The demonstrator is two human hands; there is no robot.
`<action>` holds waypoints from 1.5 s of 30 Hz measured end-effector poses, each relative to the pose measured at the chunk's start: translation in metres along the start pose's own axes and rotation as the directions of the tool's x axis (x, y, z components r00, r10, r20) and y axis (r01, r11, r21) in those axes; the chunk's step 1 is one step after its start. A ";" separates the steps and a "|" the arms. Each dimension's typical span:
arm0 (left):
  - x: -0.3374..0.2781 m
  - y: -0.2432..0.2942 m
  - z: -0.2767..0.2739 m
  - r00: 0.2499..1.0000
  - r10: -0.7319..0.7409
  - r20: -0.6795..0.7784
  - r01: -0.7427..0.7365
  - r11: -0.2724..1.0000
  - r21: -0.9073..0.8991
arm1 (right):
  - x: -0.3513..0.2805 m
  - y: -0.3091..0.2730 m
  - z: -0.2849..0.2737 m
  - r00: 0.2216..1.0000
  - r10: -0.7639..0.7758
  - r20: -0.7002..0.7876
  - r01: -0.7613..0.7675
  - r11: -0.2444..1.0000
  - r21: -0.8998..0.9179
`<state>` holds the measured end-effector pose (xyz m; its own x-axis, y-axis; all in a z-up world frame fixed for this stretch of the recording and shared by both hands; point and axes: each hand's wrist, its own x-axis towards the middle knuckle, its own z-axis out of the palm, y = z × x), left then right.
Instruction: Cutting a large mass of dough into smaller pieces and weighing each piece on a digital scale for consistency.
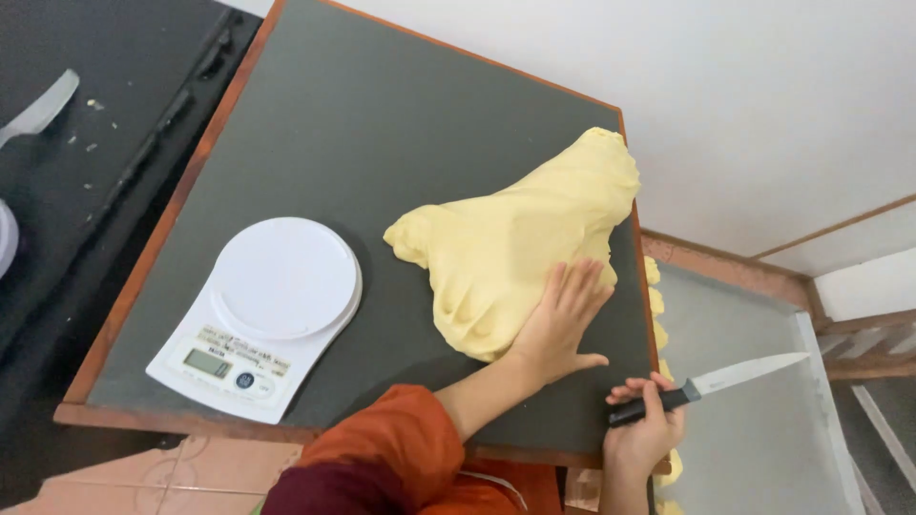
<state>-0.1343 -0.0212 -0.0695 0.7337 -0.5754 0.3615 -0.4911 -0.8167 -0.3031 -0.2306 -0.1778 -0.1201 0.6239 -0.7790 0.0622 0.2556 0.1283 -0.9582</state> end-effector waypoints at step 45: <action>-0.033 -0.167 0.102 0.776 -0.620 -0.114 0.579 0.773 -0.259 | 0.006 0.008 -0.017 0.997 -0.015 0.078 0.001 0.985 0.170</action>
<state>-0.0288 0.1389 -0.1208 0.8203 0.0549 0.5693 -0.0762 -0.9760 0.2040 -0.2372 -0.1914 -0.1323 0.6758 -0.7305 0.0982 0.3784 0.2296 -0.8967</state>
